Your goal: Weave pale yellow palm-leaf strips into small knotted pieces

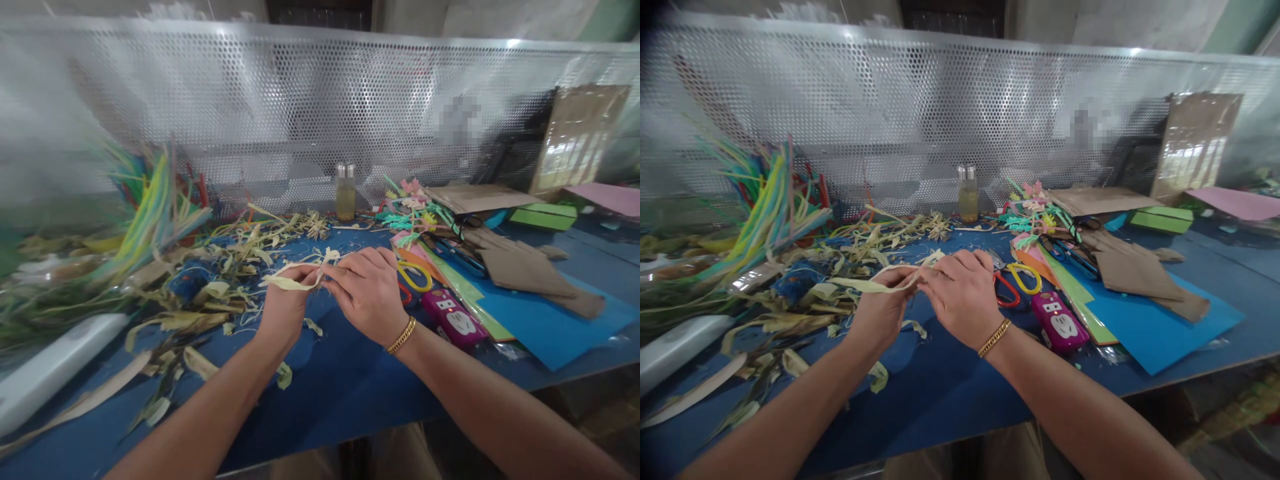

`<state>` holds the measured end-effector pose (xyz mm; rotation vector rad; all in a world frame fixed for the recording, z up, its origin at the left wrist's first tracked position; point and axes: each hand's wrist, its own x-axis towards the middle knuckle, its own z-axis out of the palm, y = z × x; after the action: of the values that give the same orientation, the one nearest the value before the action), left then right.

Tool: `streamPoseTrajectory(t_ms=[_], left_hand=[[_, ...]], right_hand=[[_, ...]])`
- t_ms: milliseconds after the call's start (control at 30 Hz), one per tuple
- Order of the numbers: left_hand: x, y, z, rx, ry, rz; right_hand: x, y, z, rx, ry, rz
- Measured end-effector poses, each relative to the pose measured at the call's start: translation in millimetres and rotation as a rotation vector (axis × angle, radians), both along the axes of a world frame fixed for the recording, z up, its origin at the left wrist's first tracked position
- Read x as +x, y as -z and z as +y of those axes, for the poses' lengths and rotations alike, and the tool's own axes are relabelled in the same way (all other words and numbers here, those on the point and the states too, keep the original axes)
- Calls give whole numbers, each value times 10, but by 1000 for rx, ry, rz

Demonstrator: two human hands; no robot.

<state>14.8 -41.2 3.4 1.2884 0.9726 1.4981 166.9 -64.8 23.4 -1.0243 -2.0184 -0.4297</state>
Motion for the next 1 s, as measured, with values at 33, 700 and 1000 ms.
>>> streamPoseTrajectory(t_ms=[33, 700, 1000], left_hand=[[-8, 9, 1, 22, -11, 26], [-98, -6, 17, 107, -86, 275], [-57, -36, 56, 4, 120, 18]], right_hand=[[-5, -2, -5, 0, -7, 3], [-55, 7, -58, -55, -27, -105], [92, -20, 81, -144, -160, 262]])
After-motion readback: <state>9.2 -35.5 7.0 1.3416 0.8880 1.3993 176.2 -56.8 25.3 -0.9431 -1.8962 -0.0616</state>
